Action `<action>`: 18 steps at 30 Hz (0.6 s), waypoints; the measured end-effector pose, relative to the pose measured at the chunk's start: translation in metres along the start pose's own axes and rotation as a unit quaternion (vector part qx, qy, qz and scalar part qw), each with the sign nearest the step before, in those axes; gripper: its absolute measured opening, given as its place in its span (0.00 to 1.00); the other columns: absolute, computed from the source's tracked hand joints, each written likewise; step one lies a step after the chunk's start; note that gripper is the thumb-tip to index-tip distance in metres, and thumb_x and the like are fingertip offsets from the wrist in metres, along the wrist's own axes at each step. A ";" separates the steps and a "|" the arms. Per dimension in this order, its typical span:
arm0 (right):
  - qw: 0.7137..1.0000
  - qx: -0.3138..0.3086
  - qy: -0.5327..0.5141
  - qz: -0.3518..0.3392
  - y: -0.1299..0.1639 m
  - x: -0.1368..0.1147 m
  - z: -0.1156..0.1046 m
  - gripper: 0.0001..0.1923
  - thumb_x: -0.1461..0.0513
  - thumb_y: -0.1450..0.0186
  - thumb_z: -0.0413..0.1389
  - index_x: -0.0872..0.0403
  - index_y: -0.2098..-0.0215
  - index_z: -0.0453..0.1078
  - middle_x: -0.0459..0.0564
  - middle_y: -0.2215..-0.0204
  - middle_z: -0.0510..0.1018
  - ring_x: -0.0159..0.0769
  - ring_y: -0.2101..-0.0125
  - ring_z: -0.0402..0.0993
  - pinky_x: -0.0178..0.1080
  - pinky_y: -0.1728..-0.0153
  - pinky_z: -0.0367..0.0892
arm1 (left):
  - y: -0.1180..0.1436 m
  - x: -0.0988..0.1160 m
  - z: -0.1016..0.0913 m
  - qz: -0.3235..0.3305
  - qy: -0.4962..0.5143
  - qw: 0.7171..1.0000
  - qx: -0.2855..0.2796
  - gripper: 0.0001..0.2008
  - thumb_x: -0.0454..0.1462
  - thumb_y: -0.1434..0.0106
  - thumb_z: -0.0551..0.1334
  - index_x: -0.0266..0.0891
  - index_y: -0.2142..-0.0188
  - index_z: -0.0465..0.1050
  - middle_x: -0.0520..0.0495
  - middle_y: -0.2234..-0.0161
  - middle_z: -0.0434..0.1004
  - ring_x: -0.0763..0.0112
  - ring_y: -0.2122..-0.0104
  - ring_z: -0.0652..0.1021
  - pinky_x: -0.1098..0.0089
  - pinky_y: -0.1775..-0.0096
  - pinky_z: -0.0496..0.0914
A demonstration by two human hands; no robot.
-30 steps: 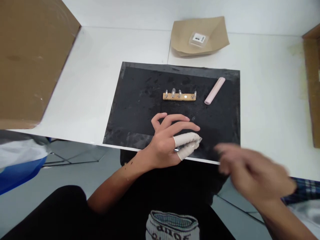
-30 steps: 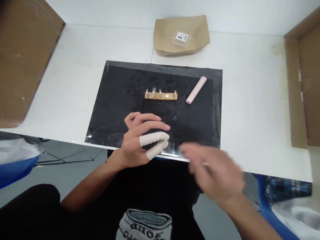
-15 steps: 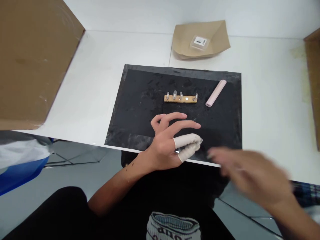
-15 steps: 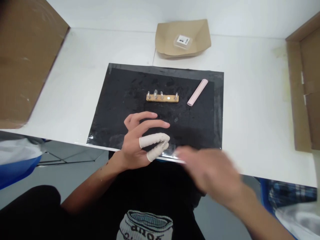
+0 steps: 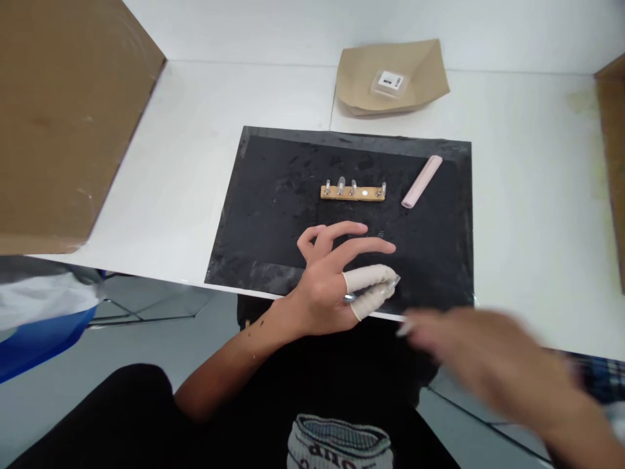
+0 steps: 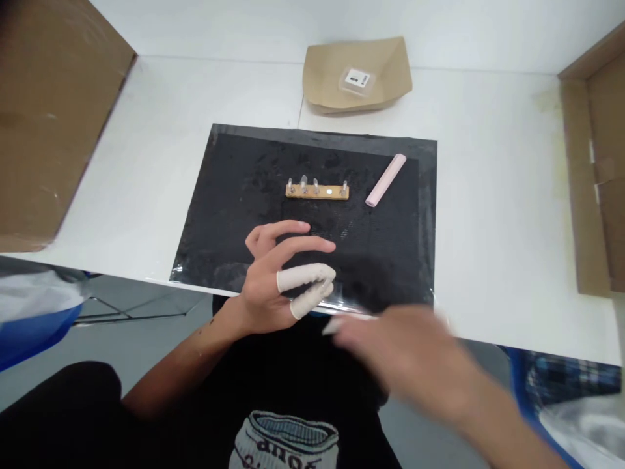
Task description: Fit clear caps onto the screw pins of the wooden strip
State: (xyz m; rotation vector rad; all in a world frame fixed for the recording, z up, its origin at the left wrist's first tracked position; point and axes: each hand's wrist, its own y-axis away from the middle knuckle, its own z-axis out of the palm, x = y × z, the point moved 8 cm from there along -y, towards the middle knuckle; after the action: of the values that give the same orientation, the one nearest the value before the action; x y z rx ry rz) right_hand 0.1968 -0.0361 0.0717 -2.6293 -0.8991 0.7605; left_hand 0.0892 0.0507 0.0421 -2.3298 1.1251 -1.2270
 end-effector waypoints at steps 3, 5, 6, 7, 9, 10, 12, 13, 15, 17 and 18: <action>0.997 0.046 0.047 0.030 -0.003 0.013 -0.009 0.11 0.68 0.26 0.50 0.54 0.59 0.75 0.41 0.81 0.72 0.27 0.84 0.61 0.35 0.85 0.52 | 0.000 0.000 0.001 -0.001 0.003 1.000 -0.004 0.01 0.37 0.36 0.68 0.46 0.64 0.78 0.52 0.53 0.83 0.58 0.46 0.75 0.52 0.47 0.59; 0.999 0.031 0.020 -0.015 -0.006 0.009 -0.006 0.13 0.67 0.25 0.48 0.54 0.58 0.75 0.41 0.80 0.74 0.27 0.83 0.64 0.34 0.81 0.58 | 0.001 -0.002 0.001 -0.005 0.006 1.000 0.000 0.01 0.36 0.36 0.68 0.46 0.64 0.78 0.52 0.53 0.84 0.58 0.46 0.75 0.52 0.47 0.59; 0.999 0.018 0.001 -0.033 -0.007 0.006 -0.004 0.14 0.67 0.25 0.47 0.54 0.57 0.74 0.42 0.78 0.75 0.27 0.81 0.67 0.33 0.79 0.61 | 0.001 -0.002 0.000 -0.005 0.007 1.000 0.001 0.01 0.36 0.36 0.68 0.46 0.64 0.78 0.51 0.53 0.84 0.58 0.46 0.75 0.52 0.47 0.59; 0.999 0.021 0.004 -0.027 -0.007 0.007 -0.003 0.14 0.67 0.25 0.47 0.53 0.57 0.75 0.42 0.78 0.75 0.28 0.81 0.67 0.34 0.79 0.61 | 0.002 -0.003 0.000 -0.005 0.007 1.000 0.001 0.02 0.36 0.36 0.68 0.46 0.64 0.78 0.51 0.53 0.83 0.58 0.45 0.75 0.52 0.47 0.59; 0.999 0.026 0.011 -0.015 -0.006 0.007 0.000 0.16 0.68 0.25 0.46 0.53 0.58 0.76 0.43 0.80 0.73 0.30 0.81 0.66 0.35 0.80 0.60 | 0.003 -0.004 0.001 -0.006 0.006 1.000 -0.006 0.02 0.36 0.36 0.68 0.46 0.63 0.78 0.52 0.52 0.83 0.58 0.45 0.74 0.52 0.47 0.59; 0.999 0.024 0.009 -0.022 -0.004 0.005 0.003 0.19 0.69 0.26 0.44 0.53 0.59 0.77 0.43 0.82 0.72 0.30 0.82 0.65 0.35 0.81 0.59 | 0.004 -0.005 0.002 -0.008 0.004 1.000 -0.011 0.02 0.36 0.36 0.68 0.46 0.63 0.78 0.52 0.52 0.83 0.58 0.45 0.74 0.52 0.47 0.58; 0.999 0.011 0.004 -0.047 -0.001 0.001 0.010 0.21 0.69 0.25 0.42 0.55 0.61 0.77 0.42 0.83 0.72 0.29 0.84 0.64 0.34 0.82 0.60 | 0.005 -0.007 0.002 -0.014 0.004 1.000 -0.011 0.02 0.37 0.36 0.68 0.46 0.63 0.78 0.52 0.52 0.83 0.58 0.45 0.74 0.52 0.46 0.58; 0.999 0.004 0.007 -0.054 0.000 0.001 0.013 0.22 0.68 0.24 0.42 0.56 0.62 0.78 0.42 0.83 0.72 0.28 0.84 0.63 0.32 0.83 0.60 | 0.005 -0.007 0.002 -0.015 0.004 1.000 -0.010 0.02 0.37 0.36 0.68 0.46 0.63 0.78 0.52 0.52 0.83 0.58 0.45 0.74 0.52 0.46 0.58; 0.999 -0.001 0.024 -0.044 0.003 0.006 0.015 0.24 0.62 0.23 0.42 0.57 0.65 0.79 0.43 0.83 0.74 0.28 0.85 0.64 0.30 0.86 0.60 | 0.005 -0.008 0.002 -0.014 0.004 1.000 -0.006 0.02 0.37 0.36 0.68 0.46 0.63 0.78 0.52 0.52 0.83 0.58 0.45 0.74 0.52 0.46 0.58; 0.999 0.001 0.039 -0.033 0.004 0.007 0.016 0.25 0.58 0.23 0.43 0.58 0.66 0.79 0.44 0.81 0.75 0.28 0.84 0.66 0.30 0.86 0.61 | 0.004 -0.008 0.002 -0.014 0.004 1.000 -0.006 0.02 0.37 0.36 0.68 0.46 0.63 0.78 0.52 0.52 0.83 0.58 0.44 0.74 0.53 0.46 0.58; 0.998 0.006 0.034 -0.047 0.004 0.002 0.015 0.23 0.59 0.23 0.44 0.57 0.67 0.77 0.44 0.80 0.76 0.27 0.84 0.67 0.30 0.85 0.63 | 0.003 -0.008 0.002 -0.014 0.005 1.000 -0.006 0.02 0.37 0.36 0.68 0.47 0.63 0.78 0.52 0.52 0.83 0.58 0.45 0.74 0.53 0.46 0.58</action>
State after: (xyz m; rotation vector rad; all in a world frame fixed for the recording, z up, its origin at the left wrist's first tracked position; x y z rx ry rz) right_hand 0.1921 -0.0372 0.0568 -2.5659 -0.9885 0.6478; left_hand 0.0861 0.0541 0.0347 -2.3593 1.1096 -1.2460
